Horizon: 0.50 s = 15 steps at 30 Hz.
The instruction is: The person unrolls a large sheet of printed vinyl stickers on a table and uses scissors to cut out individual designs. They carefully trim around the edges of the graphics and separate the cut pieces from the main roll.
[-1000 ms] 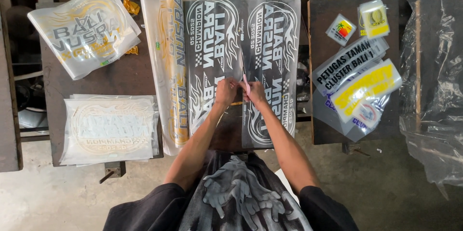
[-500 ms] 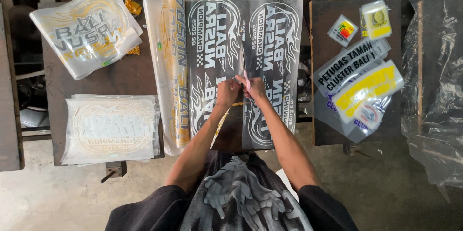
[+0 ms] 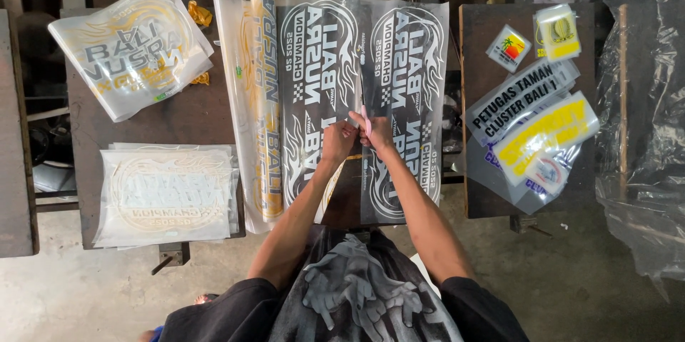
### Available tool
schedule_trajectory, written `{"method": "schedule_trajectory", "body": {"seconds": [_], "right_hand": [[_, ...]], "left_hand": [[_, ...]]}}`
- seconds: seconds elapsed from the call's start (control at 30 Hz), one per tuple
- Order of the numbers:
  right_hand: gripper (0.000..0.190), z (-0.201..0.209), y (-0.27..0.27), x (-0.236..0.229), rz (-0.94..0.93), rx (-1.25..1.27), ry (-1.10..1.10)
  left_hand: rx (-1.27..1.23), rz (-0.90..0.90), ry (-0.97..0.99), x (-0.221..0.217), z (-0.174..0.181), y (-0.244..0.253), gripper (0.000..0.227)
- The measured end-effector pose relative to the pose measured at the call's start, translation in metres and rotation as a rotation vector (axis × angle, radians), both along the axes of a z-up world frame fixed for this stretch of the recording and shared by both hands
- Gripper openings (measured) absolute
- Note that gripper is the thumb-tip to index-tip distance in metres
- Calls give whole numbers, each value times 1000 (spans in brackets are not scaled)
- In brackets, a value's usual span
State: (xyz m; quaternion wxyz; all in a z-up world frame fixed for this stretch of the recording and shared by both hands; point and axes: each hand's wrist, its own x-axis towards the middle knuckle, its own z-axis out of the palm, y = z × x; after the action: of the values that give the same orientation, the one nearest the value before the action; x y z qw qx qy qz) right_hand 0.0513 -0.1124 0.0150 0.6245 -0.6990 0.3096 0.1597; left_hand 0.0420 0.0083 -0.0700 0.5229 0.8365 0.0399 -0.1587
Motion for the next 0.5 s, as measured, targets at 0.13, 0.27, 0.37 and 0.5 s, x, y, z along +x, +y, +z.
{"method": "schedule_trajectory", "body": {"seconds": [0.13, 0.27, 0.37, 0.5], "right_hand": [[56, -8, -4, 5, 27, -30, -8], [56, -12, -6, 7, 42, -32, 9], [56, -14, -6, 8, 49, -43, 5], [60, -11, -2, 9, 80, -88, 0]], "left_hand": [[-5, 2, 5, 0, -2, 0, 10], [-24, 4, -24, -1, -5, 1, 10], [-32, 10, -46, -1, -10, 0, 9], [-39, 22, -48, -4, 6, 3, 7]]}}
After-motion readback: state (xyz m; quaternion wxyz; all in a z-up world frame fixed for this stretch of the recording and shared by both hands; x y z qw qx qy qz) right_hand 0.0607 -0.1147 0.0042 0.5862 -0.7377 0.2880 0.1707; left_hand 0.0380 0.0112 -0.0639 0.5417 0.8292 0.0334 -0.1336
